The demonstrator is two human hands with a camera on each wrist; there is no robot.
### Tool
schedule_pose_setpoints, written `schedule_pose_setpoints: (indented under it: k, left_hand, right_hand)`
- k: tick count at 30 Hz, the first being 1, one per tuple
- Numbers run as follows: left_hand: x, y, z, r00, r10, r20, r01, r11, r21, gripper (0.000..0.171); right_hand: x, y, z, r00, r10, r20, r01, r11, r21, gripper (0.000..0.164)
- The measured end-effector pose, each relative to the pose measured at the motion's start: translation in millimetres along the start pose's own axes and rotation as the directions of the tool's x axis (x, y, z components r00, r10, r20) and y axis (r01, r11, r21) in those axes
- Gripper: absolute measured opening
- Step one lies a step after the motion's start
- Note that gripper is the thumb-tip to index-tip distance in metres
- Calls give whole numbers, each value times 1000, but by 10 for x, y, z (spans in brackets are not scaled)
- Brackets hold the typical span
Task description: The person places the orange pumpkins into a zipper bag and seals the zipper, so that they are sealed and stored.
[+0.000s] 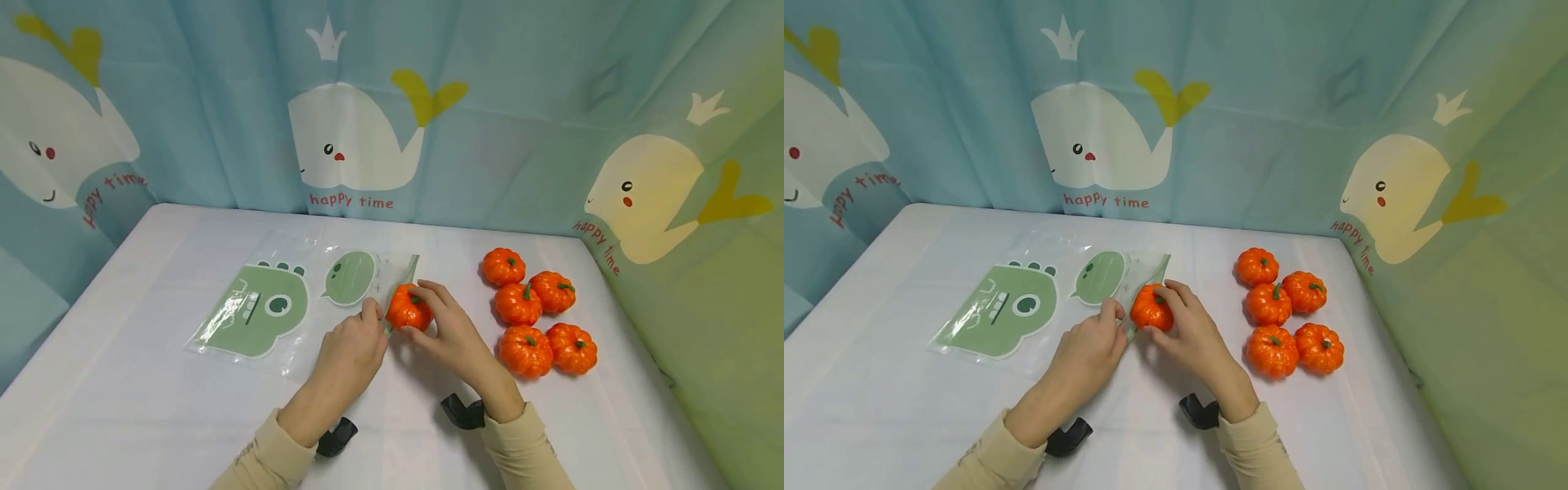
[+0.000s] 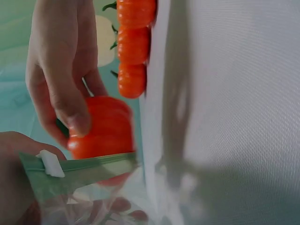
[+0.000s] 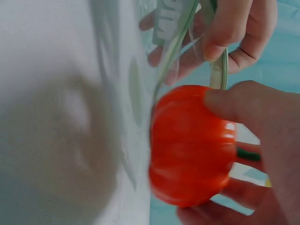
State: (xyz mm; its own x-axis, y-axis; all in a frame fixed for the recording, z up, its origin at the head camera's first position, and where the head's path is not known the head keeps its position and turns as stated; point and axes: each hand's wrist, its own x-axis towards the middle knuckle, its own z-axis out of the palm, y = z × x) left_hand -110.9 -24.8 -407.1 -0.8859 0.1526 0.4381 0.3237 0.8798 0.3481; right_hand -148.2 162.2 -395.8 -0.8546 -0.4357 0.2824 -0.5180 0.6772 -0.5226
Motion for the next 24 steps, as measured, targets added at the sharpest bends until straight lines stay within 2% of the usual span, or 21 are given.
schedule_pose_setpoints:
  k: [5, 8, 11, 15, 18, 22, 24]
  left_hand:
    - [17, 22, -52, 1000, 10, -5, -10, 1000, 1, 21]
    - [1, 28, -61, 999, 17, 35, -17, 1000, -1, 27]
    - [-19, 13, -40, 996, 38, 75, -38, 999, 1, 30]
    - [-3, -22, -13, 995, 61, 80, -60, 998, -10, 14]
    - [22, -33, -12, 995, 68, 73, -66, 997, -26, 14]
    - [32, -12, -35, 994, 69, 90, -65, 997, -50, 40]
    - [30, 5, -45, 992, 74, 99, -68, 996, -62, 43]
  right_hand:
    - [4, 50, 34, 999, 46, 28, -45, 998, -33, 58]
    - [-4, 104, 70, 997, 71, 15, -71, 997, -25, 62]
    - [-7, 146, 112, 998, 62, -8, -62, 998, 5, 64]
    - [10, 148, 149, 999, 30, -30, -28, 999, 45, 58]
    - [25, 131, 172, 999, 14, -41, -12, 999, 45, 55]
    - [32, 135, 214, 995, -12, -96, 14, 1000, 20, 55]
    - [35, 151, 232, 991, -22, -128, 22, 1000, -3, 56]
